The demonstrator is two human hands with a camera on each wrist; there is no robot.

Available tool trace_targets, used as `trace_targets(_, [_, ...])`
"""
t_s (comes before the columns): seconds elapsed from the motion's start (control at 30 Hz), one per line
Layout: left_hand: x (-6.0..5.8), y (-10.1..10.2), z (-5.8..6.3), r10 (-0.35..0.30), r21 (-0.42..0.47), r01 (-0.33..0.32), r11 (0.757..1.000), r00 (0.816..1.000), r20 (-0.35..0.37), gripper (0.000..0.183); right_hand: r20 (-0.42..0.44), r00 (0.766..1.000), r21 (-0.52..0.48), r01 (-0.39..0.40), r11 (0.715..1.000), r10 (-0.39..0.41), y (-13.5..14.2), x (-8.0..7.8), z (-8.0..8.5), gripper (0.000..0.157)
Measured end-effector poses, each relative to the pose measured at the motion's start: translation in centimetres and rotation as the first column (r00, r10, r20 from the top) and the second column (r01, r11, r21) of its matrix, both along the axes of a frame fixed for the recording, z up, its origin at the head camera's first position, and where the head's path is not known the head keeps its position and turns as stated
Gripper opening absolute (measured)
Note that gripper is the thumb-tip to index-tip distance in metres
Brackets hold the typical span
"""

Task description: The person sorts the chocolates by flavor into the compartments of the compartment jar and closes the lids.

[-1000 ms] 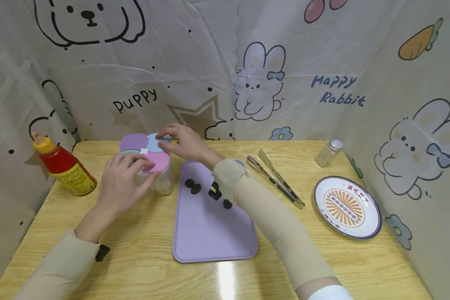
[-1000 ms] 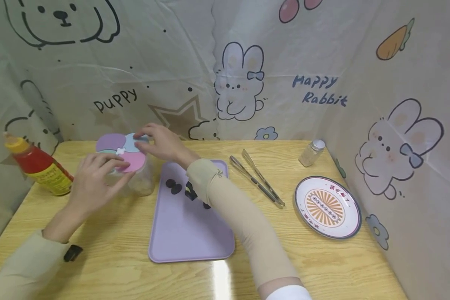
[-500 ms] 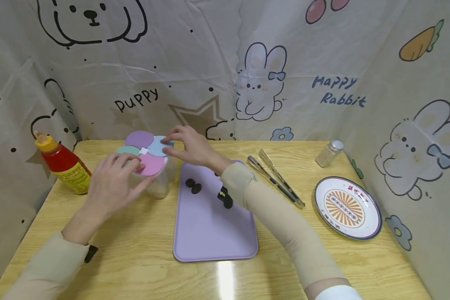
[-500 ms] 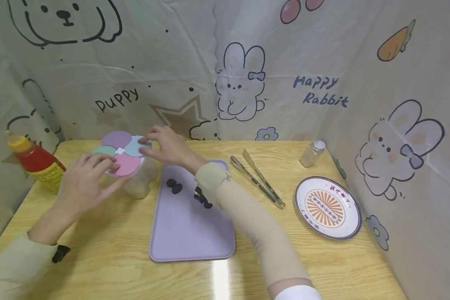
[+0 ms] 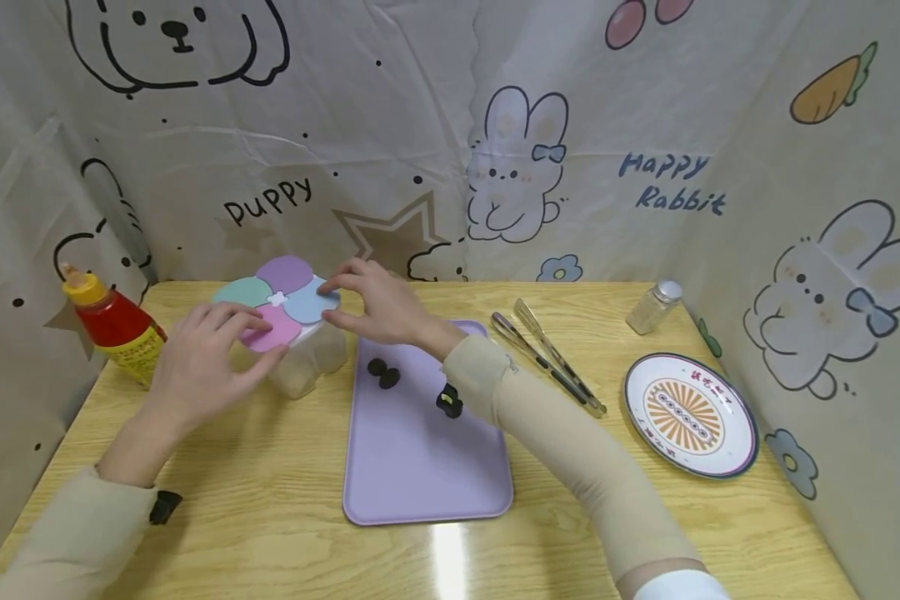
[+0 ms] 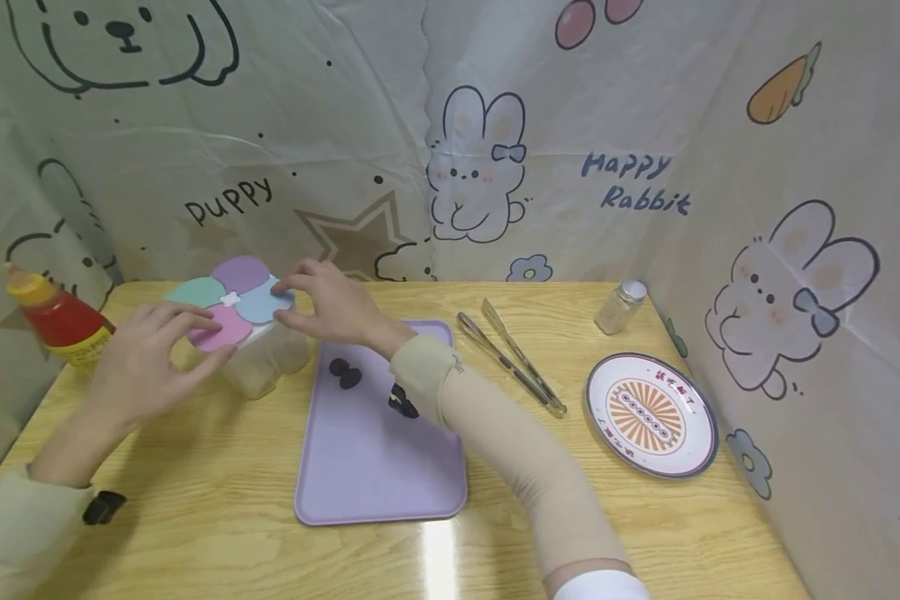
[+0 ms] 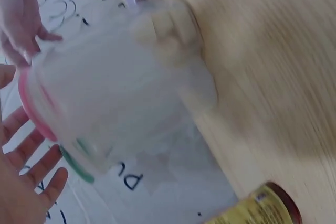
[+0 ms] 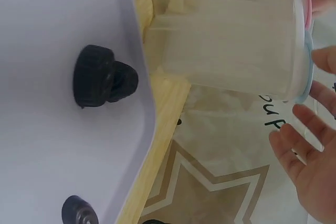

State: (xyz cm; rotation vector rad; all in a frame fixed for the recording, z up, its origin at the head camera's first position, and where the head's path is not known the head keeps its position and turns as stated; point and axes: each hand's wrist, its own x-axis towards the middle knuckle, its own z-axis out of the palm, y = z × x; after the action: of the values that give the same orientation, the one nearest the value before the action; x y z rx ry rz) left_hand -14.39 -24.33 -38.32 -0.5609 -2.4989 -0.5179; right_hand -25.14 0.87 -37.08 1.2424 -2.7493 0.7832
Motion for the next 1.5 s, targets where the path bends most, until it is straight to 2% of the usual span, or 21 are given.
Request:
trace_targets(0.13, [0.0,0.9,-0.4,-0.019,0.021,0.02,1.0,0.998,-0.052,0.037,0.044,0.998,0.009,-0.038,0.999,0.038,-0.5,-0.4,0.1,0.044])
trace_targets(0.27, [-0.1,1.1,-0.5,-0.02,0.041,0.022,0.999,0.998,-0.058,0.033,0.054,0.996,0.0,-0.072,0.997,0.072,-0.8,-0.6,0.1,0.046])
trace_targets(0.4, [-0.1,0.7,-0.3,-0.016,0.036,0.017,0.999,0.999,-0.031,0.029,0.046,0.996,0.003,-0.072,0.997,0.072,-0.7,-0.4,0.0,0.044])
trace_targets(0.53, [-0.1,0.0,-0.2,0.019,0.037,-0.02,0.999,0.999,0.025,0.027,0.013,0.997,0.023,-0.08,0.997,0.08,-0.5,0.2,-0.1,0.043])
trace_targets(0.87, [-0.5,-1.3,0.0,0.056,0.055,-0.063,0.996,0.992,0.11,0.025,-0.127,0.985,0.015,-0.118,0.993,0.119,-0.2,1.4,-0.6,0.034])
trace_targets(1.0, [-0.5,-1.4,0.1,0.044,0.07,-0.051,0.996,0.994,0.102,0.023,-0.19,0.97,0.005,-0.151,0.989,0.149,-0.3,1.4,-0.6,0.03])
trace_targets(1.23, [-0.7,-1.5,-0.3,-0.083,0.065,0.081,0.995,0.996,0.036,0.029,-0.295,0.93,-0.015,-0.233,0.972,0.218,-1.0,0.9,-0.7,0.028])
trace_targets(1.4, [-0.7,-1.5,-0.4,-0.076,0.063,0.074,0.995,0.997,0.023,0.031,-0.363,0.888,0.021,-0.293,0.956,0.281,-1.5,0.7,-0.6,0.026])
trace_targets(1.5, [-0.6,-1.4,-0.4,-0.06,0.054,0.059,0.997,0.998,0.023,0.03,-0.381,0.875,0.034,-0.308,0.951,0.297,-1.7,0.6,-0.6,0.025])
